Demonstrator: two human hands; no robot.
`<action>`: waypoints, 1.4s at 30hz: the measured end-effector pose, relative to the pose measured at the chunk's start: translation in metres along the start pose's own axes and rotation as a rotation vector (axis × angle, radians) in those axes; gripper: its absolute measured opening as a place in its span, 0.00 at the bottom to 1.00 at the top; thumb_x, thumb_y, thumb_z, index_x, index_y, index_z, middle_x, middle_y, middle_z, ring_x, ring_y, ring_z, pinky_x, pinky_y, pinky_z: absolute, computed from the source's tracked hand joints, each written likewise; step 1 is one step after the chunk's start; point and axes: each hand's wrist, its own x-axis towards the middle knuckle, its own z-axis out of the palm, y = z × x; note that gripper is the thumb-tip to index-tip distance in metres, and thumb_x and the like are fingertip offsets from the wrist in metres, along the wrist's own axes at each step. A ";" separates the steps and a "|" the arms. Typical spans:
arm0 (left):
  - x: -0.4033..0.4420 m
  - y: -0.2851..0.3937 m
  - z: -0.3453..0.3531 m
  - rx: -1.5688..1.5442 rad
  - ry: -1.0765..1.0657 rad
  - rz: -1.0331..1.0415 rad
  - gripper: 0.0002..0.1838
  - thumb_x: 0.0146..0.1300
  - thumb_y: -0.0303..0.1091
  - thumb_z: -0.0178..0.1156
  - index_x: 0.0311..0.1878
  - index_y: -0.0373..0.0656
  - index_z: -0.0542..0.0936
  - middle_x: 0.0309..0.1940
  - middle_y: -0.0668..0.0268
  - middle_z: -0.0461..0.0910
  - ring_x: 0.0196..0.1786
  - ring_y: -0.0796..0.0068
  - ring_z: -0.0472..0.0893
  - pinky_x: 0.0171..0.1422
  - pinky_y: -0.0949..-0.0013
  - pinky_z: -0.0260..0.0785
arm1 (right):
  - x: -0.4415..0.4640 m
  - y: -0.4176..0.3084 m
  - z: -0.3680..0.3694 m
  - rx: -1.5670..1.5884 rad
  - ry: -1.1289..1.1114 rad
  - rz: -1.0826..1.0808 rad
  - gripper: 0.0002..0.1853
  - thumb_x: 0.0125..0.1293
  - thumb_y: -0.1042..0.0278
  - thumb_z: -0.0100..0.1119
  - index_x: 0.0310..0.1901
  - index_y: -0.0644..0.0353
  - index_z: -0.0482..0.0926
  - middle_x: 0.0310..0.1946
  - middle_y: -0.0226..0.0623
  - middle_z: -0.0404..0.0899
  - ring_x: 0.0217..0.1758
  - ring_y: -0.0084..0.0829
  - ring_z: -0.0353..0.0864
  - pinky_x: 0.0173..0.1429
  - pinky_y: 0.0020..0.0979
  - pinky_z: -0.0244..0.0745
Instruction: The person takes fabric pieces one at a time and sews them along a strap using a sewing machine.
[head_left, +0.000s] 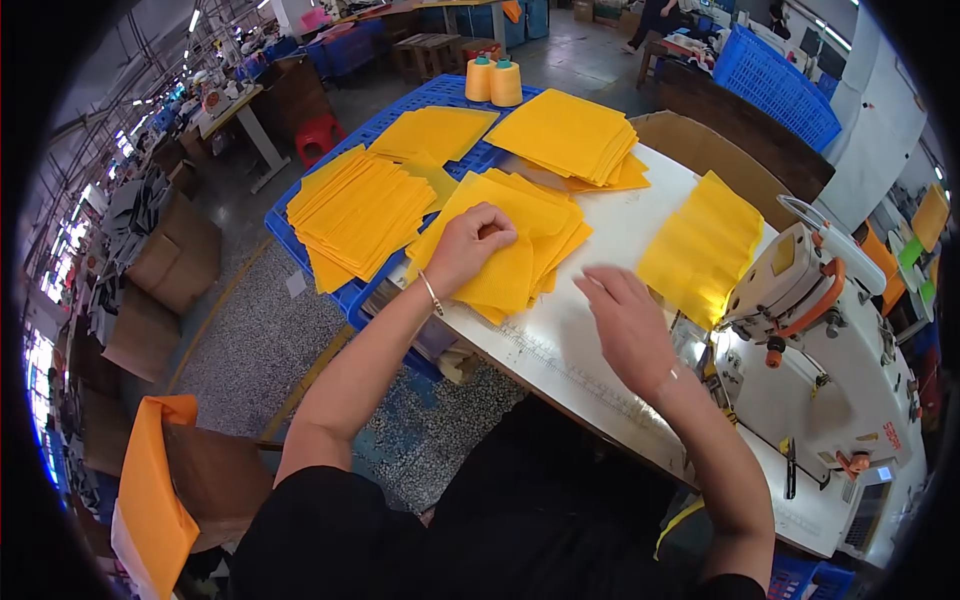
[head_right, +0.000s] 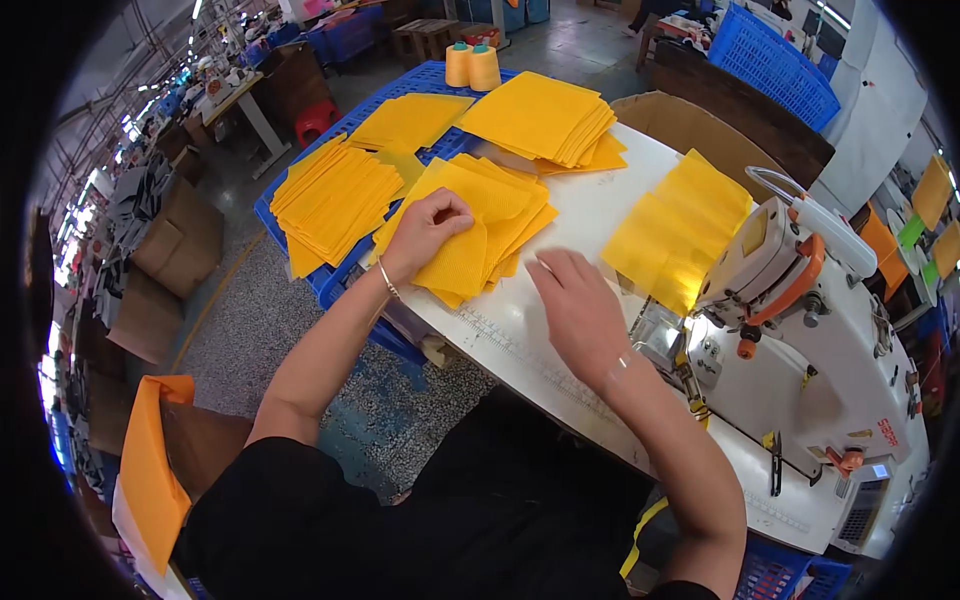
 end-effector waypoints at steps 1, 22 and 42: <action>0.001 -0.002 -0.002 -0.107 0.020 -0.043 0.05 0.66 0.29 0.64 0.43 0.41 0.81 0.36 0.69 0.80 0.41 0.77 0.76 0.50 0.77 0.69 | 0.015 0.000 0.012 0.011 -0.027 0.018 0.20 0.66 0.77 0.50 0.60 0.60 0.77 0.62 0.36 0.76 0.66 0.41 0.72 0.69 0.36 0.68; -0.070 0.075 0.172 0.198 -0.304 0.693 0.15 0.70 0.37 0.59 0.53 0.38 0.75 0.69 0.54 0.72 0.73 0.54 0.68 0.77 0.55 0.56 | -0.124 -0.092 -0.056 0.170 -0.583 -0.289 0.19 0.70 0.66 0.54 0.61 0.56 0.78 0.58 0.41 0.79 0.67 0.40 0.77 0.71 0.38 0.72; -0.006 0.101 0.185 0.324 -0.605 0.804 0.19 0.67 0.41 0.63 0.57 0.43 0.80 0.62 0.67 0.78 0.61 0.67 0.74 0.68 0.65 0.67 | -0.237 0.026 -0.148 1.066 -0.172 1.357 0.10 0.69 0.73 0.61 0.47 0.72 0.83 0.16 0.31 0.74 0.10 0.20 0.63 0.18 0.19 0.60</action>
